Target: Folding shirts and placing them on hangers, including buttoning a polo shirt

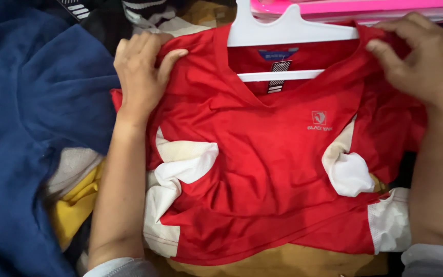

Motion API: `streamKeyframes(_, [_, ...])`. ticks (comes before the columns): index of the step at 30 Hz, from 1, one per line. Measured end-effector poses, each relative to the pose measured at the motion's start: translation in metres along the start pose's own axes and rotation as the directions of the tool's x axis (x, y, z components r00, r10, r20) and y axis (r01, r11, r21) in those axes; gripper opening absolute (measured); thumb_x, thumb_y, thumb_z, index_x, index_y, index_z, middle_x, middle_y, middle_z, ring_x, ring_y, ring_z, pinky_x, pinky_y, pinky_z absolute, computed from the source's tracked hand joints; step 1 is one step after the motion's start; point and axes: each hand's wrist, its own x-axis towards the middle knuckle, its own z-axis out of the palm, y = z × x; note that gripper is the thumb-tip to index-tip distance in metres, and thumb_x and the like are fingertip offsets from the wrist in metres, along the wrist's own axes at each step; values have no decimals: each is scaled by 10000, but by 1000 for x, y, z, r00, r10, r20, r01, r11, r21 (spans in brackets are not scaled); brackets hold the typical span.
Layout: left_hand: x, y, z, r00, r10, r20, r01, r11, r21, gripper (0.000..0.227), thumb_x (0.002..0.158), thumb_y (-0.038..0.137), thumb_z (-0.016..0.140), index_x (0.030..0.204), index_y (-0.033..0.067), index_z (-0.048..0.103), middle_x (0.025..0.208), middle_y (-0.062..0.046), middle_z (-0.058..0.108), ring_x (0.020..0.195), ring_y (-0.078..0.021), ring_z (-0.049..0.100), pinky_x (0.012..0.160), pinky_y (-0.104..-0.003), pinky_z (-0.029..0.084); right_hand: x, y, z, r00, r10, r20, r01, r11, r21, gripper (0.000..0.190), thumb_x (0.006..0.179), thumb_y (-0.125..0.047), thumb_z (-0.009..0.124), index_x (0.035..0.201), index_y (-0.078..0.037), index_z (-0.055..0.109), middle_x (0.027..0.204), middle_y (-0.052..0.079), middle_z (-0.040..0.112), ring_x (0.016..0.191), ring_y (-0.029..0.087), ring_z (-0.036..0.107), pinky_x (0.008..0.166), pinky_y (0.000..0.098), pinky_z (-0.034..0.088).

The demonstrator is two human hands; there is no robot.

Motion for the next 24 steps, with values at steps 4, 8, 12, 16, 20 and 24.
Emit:
streamKeyframes(4, [1, -3, 4, 999, -47, -14, 44, 984, -174, 133, 1120, 129, 663, 1149, 23, 737, 1009, -121, 678, 903, -317, 633, 806, -423, 451, -2, 7, 6, 999, 18, 39, -17, 999, -27, 201, 1214, -44, 799, 1285, 123, 711, 1190, 235, 681, 1030, 381, 649, 913, 434, 502])
streamKeyframes(8, [6, 3, -6, 980, -193, -52, 174, 953, -250, 192, 1133, 102, 582, 1200, 14, 738, 1104, -142, 613, 1050, -289, 648, 910, -373, 506, -16, 33, 15, 997, 78, 7, -77, 994, -80, 195, 1231, -17, 848, 1297, 91, 699, 1154, 200, 663, 1018, 372, 612, 886, 444, 472])
streamKeyframes(12, [-4, -14, 3, 920, -385, 77, 390, 919, -56, 379, 1031, 217, 707, 1362, 97, 566, 1286, -124, 579, 1104, -347, 658, 862, -492, 546, -17, 45, 33, 994, 79, -79, -83, 996, -43, 193, 1206, 15, 839, 1319, 111, 716, 1202, 234, 687, 1027, 380, 634, 878, 443, 482])
streamKeyframes(16, [-7, -13, 7, 908, -400, 126, 384, 914, 134, 400, 897, 61, 692, 1291, 86, 625, 1248, -124, 546, 1087, -366, 616, 785, -521, 557, -11, 34, 62, 984, 38, -172, -47, 998, -52, 235, 1147, -14, 843, 1275, 107, 687, 1177, 241, 663, 1038, 405, 630, 906, 479, 500])
streamKeyframes(20, [-4, -2, 3, 956, -236, 173, 226, 971, 75, 319, 922, 77, 776, 1221, 24, 679, 1242, -151, 574, 1083, -352, 635, 890, -441, 536, -4, 16, 49, 989, 69, -132, -83, 991, -108, 366, 1077, -76, 919, 1333, 52, 690, 1210, 224, 610, 1106, 420, 566, 959, 497, 446])
streamKeyframes(24, [0, 30, -1, 746, -229, 626, 242, 968, 66, 312, 959, 390, 704, 1150, 144, 718, 1174, -98, 693, 948, -357, 689, 736, -517, 539, 7, -20, 20, 996, -10, -87, 4, 998, -66, 319, 1134, -68, 851, 1347, 113, 699, 1241, 256, 649, 1131, 420, 601, 996, 484, 483])
